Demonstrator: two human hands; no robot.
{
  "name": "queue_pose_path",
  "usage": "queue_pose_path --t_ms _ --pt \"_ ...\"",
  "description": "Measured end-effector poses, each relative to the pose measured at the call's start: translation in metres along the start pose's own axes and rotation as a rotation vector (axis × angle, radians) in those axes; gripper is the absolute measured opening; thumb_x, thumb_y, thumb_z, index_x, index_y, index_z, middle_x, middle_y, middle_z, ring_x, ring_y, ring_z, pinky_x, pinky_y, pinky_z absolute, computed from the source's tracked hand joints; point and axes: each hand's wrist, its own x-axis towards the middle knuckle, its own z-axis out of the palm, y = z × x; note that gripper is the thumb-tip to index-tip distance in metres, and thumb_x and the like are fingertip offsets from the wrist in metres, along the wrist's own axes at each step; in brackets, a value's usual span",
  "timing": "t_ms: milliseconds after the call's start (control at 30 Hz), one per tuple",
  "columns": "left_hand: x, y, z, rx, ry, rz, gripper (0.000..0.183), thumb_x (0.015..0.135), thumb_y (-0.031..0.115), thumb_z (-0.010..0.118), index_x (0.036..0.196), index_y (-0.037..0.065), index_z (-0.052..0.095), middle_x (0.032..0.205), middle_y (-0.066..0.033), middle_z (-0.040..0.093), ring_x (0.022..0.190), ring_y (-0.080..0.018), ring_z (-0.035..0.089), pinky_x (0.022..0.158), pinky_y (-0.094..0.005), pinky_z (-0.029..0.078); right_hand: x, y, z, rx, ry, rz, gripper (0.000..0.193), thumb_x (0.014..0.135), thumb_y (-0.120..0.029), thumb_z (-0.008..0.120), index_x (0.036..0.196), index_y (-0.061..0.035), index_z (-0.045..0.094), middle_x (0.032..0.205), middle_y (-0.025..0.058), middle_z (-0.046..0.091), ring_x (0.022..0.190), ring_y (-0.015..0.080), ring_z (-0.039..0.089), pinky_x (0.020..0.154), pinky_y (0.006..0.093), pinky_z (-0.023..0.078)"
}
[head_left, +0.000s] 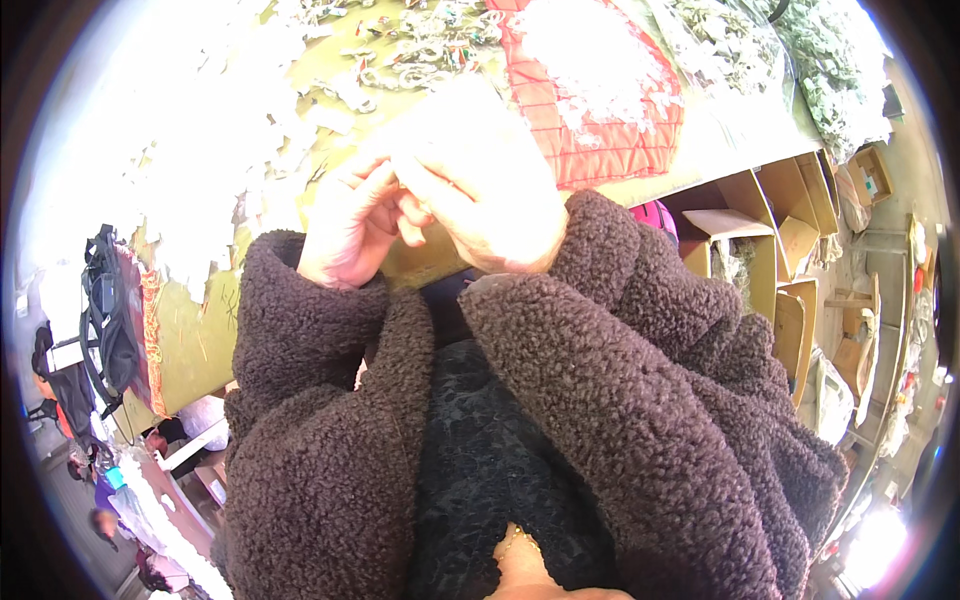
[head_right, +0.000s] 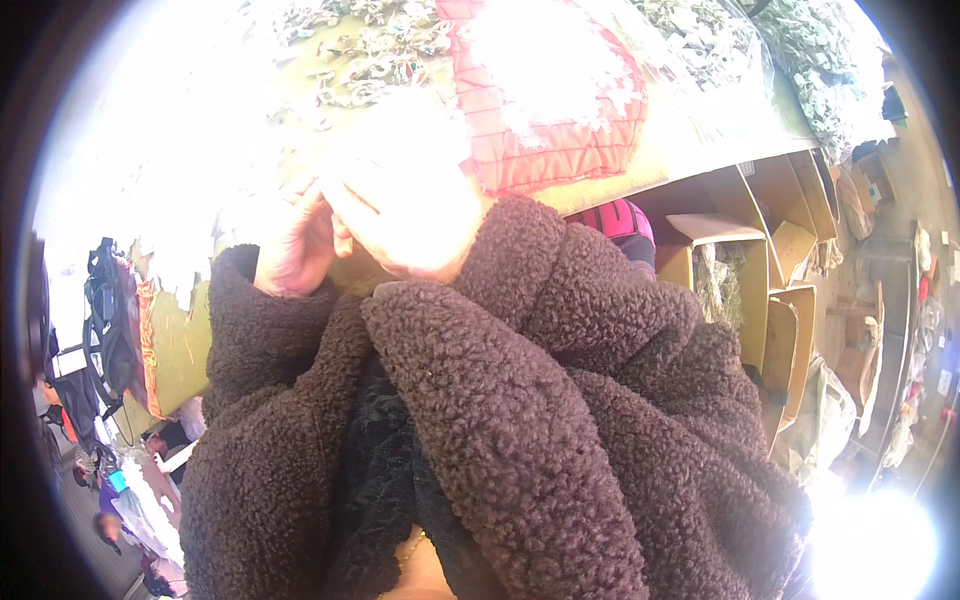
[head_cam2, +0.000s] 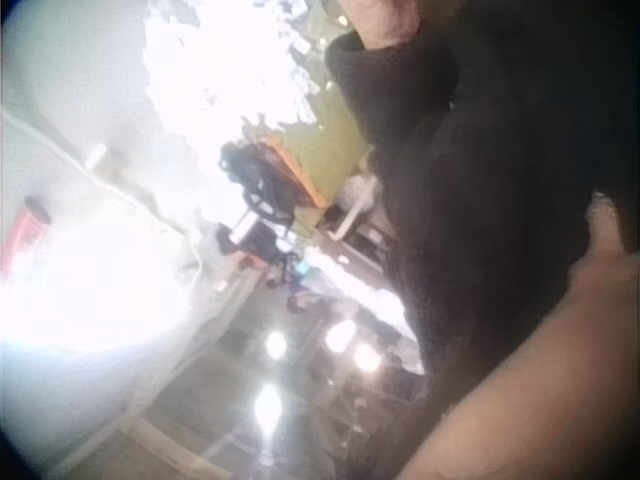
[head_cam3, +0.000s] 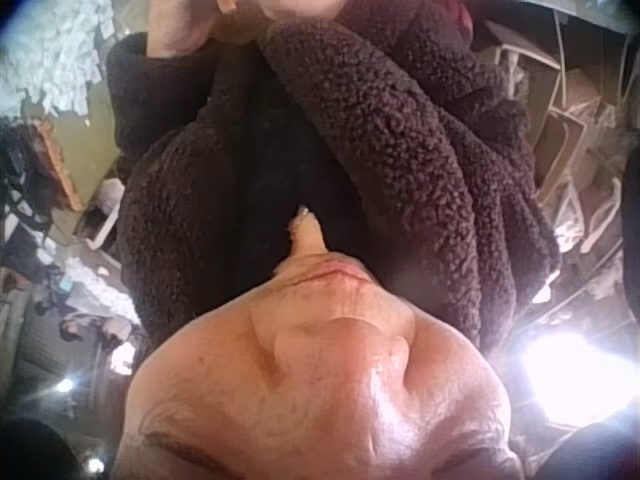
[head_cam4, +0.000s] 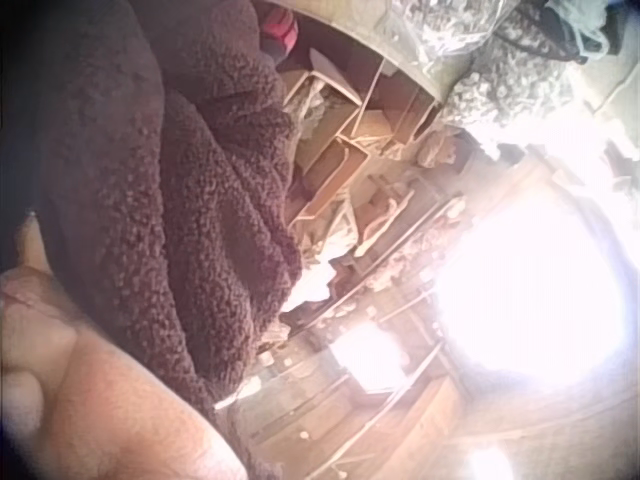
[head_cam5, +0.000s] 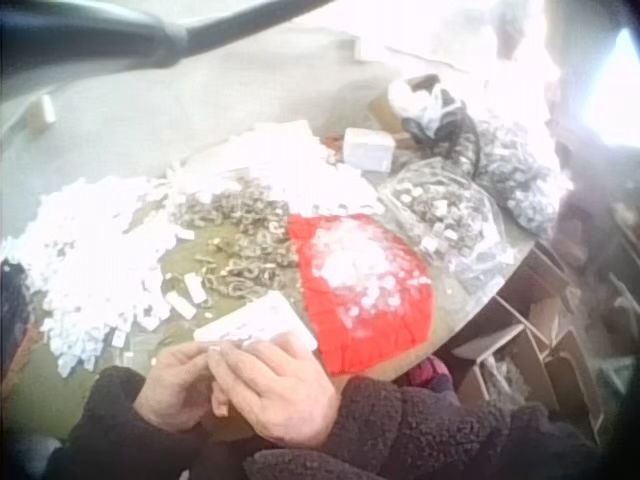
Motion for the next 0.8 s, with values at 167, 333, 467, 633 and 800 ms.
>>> queue_pose_path --t_ms 167,333,467,633,800 --pt "-0.001 0.006 -0.004 -0.064 0.016 -0.003 0.035 0.091 0.016 0.056 0.118 -0.005 0.051 0.093 -0.0123 0.063 0.062 -0.0129 0.058 0.047 -0.0227 0.05 -0.011 0.023 -0.033 0.192 -0.075 0.088 0.023 0.076 0.0 0.061 0.098 0.0017 0.064 0.089 0.0139 0.064 0.078 0.0245 0.062 0.069 0.0345 0.051" --pt "-0.002 0.005 -0.012 -0.246 -0.061 0.026 0.034 0.088 0.014 0.061 0.115 -0.004 0.052 0.096 -0.0139 0.064 0.057 -0.0124 0.059 0.039 -0.0198 0.045 -0.05 0.046 -0.085 -0.12 -0.183 0.507 0.018 0.077 -0.001 0.065 0.095 -0.004 0.065 0.084 0.0106 0.061 0.077 0.0233 0.061 0.068 0.0307 0.049" --pt "-0.001 0.002 -0.016 -0.193 -0.029 -0.003 0.034 0.087 0.013 0.062 0.115 -0.003 0.053 0.097 -0.0151 0.065 0.055 -0.0129 0.06 0.037 -0.0201 0.044 -0.071 0.052 -0.096 -0.135 -0.44 0.599 0.014 0.078 -0.004 0.066 0.092 -0.0033 0.064 0.084 0.0102 0.06 0.079 0.0252 0.059 0.069 0.0332 0.048" --pt "-0.002 -0.001 -0.015 -0.231 0.092 0.038 0.036 0.087 0.019 0.064 0.113 -0.003 0.055 0.094 -0.0142 0.066 0.051 -0.0121 0.058 0.035 -0.0212 0.042 -0.072 0.065 -0.097 -0.248 -0.407 0.558 0.012 0.081 -0.005 0.064 0.093 -0.0029 0.062 0.085 0.0109 0.06 0.081 0.026 0.059 0.072 0.0332 0.047" --pt "-0.001 0.003 -0.013 -0.189 0.067 -0.042 0.038 0.087 0.024 0.064 0.112 -0.004 0.056 0.089 -0.0133 0.067 0.049 -0.0131 0.057 0.035 -0.0214 0.042 -0.07 0.067 -0.099 -0.261 -0.443 0.688 0.01 0.084 -0.005 0.061 0.093 -0.0017 0.06 0.086 0.0111 0.06 0.083 0.0266 0.059 0.074 0.0336 0.047"
